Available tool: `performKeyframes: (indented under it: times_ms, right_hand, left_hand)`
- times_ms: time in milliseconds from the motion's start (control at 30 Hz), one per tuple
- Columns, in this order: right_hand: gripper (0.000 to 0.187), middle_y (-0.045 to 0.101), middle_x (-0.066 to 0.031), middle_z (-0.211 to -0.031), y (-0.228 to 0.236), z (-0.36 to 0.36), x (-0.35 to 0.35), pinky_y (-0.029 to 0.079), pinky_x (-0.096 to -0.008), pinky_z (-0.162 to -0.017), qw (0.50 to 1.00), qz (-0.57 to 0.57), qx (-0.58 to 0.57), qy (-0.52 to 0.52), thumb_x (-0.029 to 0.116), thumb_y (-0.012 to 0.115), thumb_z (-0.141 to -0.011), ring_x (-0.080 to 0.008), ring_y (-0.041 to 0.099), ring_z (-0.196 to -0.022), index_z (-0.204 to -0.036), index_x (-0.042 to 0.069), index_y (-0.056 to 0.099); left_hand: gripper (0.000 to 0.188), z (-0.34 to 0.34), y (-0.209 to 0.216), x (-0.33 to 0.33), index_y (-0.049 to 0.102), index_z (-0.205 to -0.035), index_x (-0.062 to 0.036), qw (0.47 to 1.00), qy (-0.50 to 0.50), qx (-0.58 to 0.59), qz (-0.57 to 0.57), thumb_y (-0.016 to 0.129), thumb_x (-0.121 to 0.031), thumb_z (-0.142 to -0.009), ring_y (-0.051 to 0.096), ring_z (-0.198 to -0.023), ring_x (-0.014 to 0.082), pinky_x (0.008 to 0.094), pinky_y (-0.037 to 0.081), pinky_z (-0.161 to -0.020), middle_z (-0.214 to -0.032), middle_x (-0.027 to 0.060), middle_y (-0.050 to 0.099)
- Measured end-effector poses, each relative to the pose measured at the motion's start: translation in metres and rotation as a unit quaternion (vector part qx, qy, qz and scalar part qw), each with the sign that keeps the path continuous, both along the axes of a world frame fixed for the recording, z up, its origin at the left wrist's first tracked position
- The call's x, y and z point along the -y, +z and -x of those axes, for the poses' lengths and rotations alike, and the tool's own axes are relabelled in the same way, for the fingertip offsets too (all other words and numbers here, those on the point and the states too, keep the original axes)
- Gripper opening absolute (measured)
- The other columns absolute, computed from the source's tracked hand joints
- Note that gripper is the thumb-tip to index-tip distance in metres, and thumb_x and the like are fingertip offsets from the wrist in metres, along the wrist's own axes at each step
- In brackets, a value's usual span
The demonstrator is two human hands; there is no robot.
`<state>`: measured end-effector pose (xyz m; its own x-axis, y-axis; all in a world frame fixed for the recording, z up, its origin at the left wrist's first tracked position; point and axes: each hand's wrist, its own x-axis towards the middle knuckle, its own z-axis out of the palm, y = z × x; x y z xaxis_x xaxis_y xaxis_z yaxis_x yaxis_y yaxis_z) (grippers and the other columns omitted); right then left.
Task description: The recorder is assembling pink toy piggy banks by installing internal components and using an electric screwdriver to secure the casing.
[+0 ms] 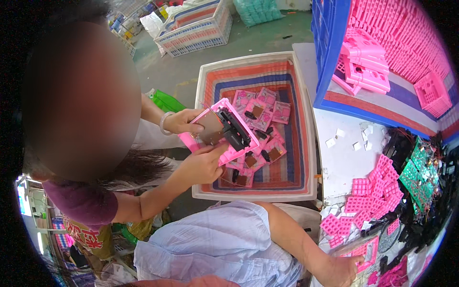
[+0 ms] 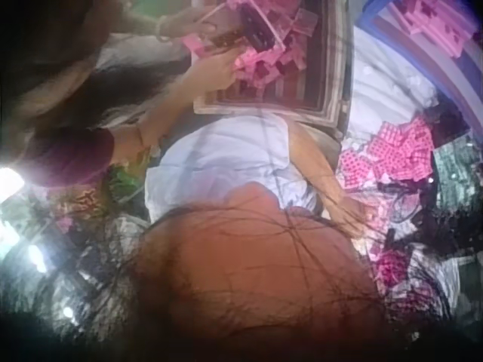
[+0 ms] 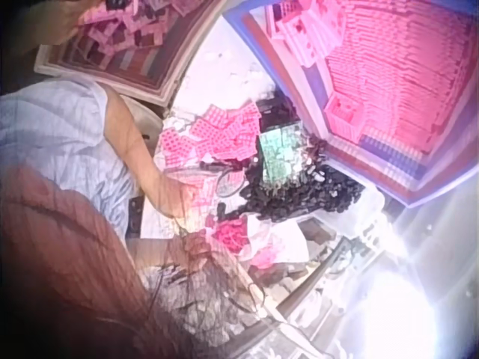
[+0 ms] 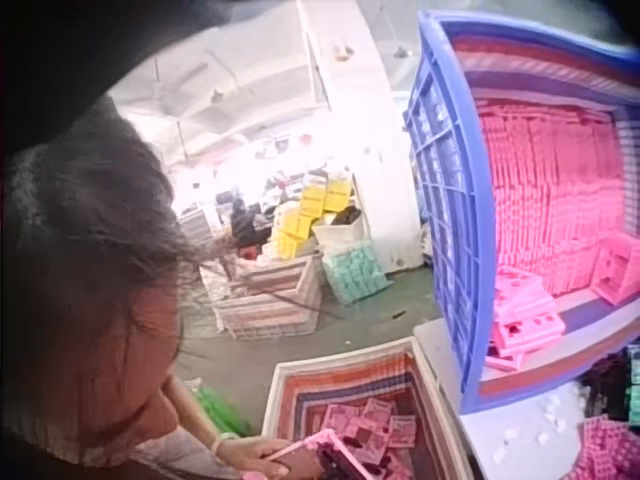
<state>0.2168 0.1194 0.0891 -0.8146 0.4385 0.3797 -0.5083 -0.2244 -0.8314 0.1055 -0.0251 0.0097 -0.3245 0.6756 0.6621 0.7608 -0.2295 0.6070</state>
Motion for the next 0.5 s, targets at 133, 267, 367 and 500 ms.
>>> performKeyframes:
  times_ms: [133,267,367,500]
  right_hand:
    - [0.036,0.044,-0.0002,-0.061,-0.004,-0.001,0.000,0.040,-0.0373,-0.055,1.000,0.007,-0.004,0.008,0.025,0.068,-0.091,-0.0154,0.044,-0.052,-0.117,0.008,0.051]
    - [0.037,0.045,0.0000,-0.061,-0.006,-0.010,-0.003,0.040,-0.0363,-0.052,1.000,0.014,-0.017,-0.010,0.024,0.070,-0.090,-0.0154,0.045,-0.051,-0.117,0.008,0.051]
    - [0.038,0.046,0.0001,-0.060,-0.004,-0.022,-0.012,0.040,-0.0356,-0.051,0.999,0.015,-0.022,-0.044,0.024,0.072,-0.090,-0.0154,0.045,-0.051,-0.117,0.008,0.050]
    - [0.040,0.047,0.0003,-0.060,0.008,-0.007,0.001,0.040,-0.0345,-0.048,0.998,-0.003,-0.030,-0.059,0.023,0.074,-0.089,-0.0154,0.046,-0.050,-0.117,0.008,0.050]
  left_hand:
    - [0.025,-0.003,-0.001,0.003,0.064,-0.060,-0.0056,1.000,0.005,-0.004,0.010,0.066,-0.029,-0.068,0.059,-0.063,0.0303,0.0566,0.033,-0.096,-0.060,0.0123,0.059]
    - [0.025,-0.006,-0.005,0.002,0.065,-0.060,-0.0054,1.000,-0.011,-0.021,0.021,0.066,-0.029,-0.068,0.059,-0.063,0.0303,0.0569,0.033,-0.097,-0.061,0.0124,0.059]
    - [0.025,-0.007,-0.013,-0.013,0.061,-0.061,-0.0027,0.996,0.042,-0.075,-0.036,0.065,-0.027,-0.069,0.060,-0.067,0.0324,0.0572,0.039,-0.091,-0.067,0.0161,0.060]
    - [0.014,0.011,0.011,-0.005,0.063,-0.067,-0.0088,0.999,-0.010,-0.024,-0.019,0.070,-0.020,-0.071,0.060,-0.076,0.0281,0.0540,0.046,-0.085,-0.070,0.0090,0.056]
